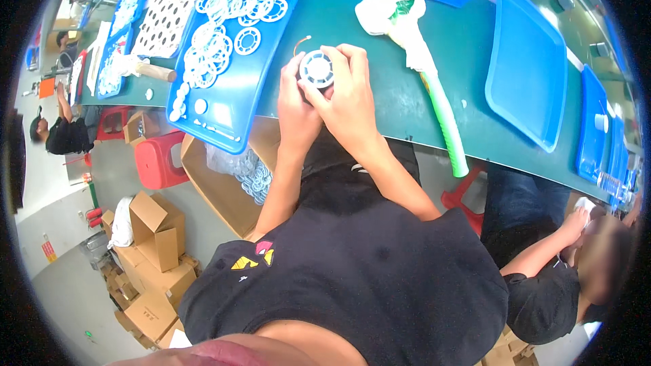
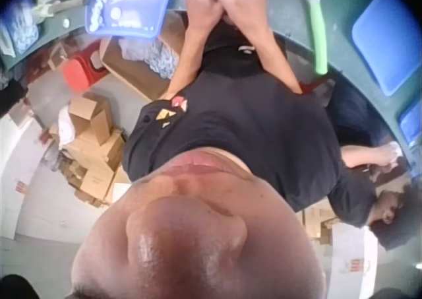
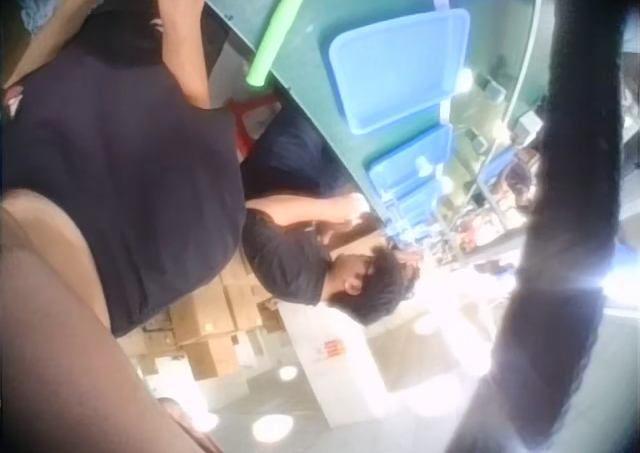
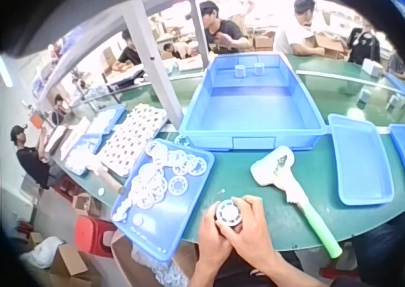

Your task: Assembling circular electronic components by tapping a cap onto a base using a rubber mallet.

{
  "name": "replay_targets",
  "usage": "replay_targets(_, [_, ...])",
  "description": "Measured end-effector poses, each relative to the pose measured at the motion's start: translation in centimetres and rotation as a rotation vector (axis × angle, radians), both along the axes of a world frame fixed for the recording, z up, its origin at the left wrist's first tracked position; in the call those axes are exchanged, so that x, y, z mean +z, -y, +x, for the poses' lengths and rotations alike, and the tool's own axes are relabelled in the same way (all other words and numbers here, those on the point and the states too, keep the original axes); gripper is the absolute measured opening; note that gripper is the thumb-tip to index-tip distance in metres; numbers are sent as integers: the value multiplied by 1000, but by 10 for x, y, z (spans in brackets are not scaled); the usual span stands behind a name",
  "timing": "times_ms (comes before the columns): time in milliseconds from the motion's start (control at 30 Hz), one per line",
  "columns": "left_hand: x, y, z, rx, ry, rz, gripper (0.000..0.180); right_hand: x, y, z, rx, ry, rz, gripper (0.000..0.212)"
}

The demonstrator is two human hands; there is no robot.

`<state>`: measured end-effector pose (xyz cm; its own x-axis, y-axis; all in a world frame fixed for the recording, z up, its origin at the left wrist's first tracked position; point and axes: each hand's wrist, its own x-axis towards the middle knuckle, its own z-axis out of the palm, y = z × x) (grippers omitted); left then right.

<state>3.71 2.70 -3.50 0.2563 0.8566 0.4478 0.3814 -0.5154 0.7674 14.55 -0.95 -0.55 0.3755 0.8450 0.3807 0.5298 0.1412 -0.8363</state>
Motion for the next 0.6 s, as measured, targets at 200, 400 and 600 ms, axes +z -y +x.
replay_targets(200, [-2,-5,5,-40,-16,69,71,9,-3,39,214,148,-47,65])
replay_targets(400, [13,1,12,-147,48,-71,64,5,-5,130,-466,578,-7,62])
replay_targets(600, [15,-3,49,-398,134,-194,63,0,23,127,-308,425,-393,55])
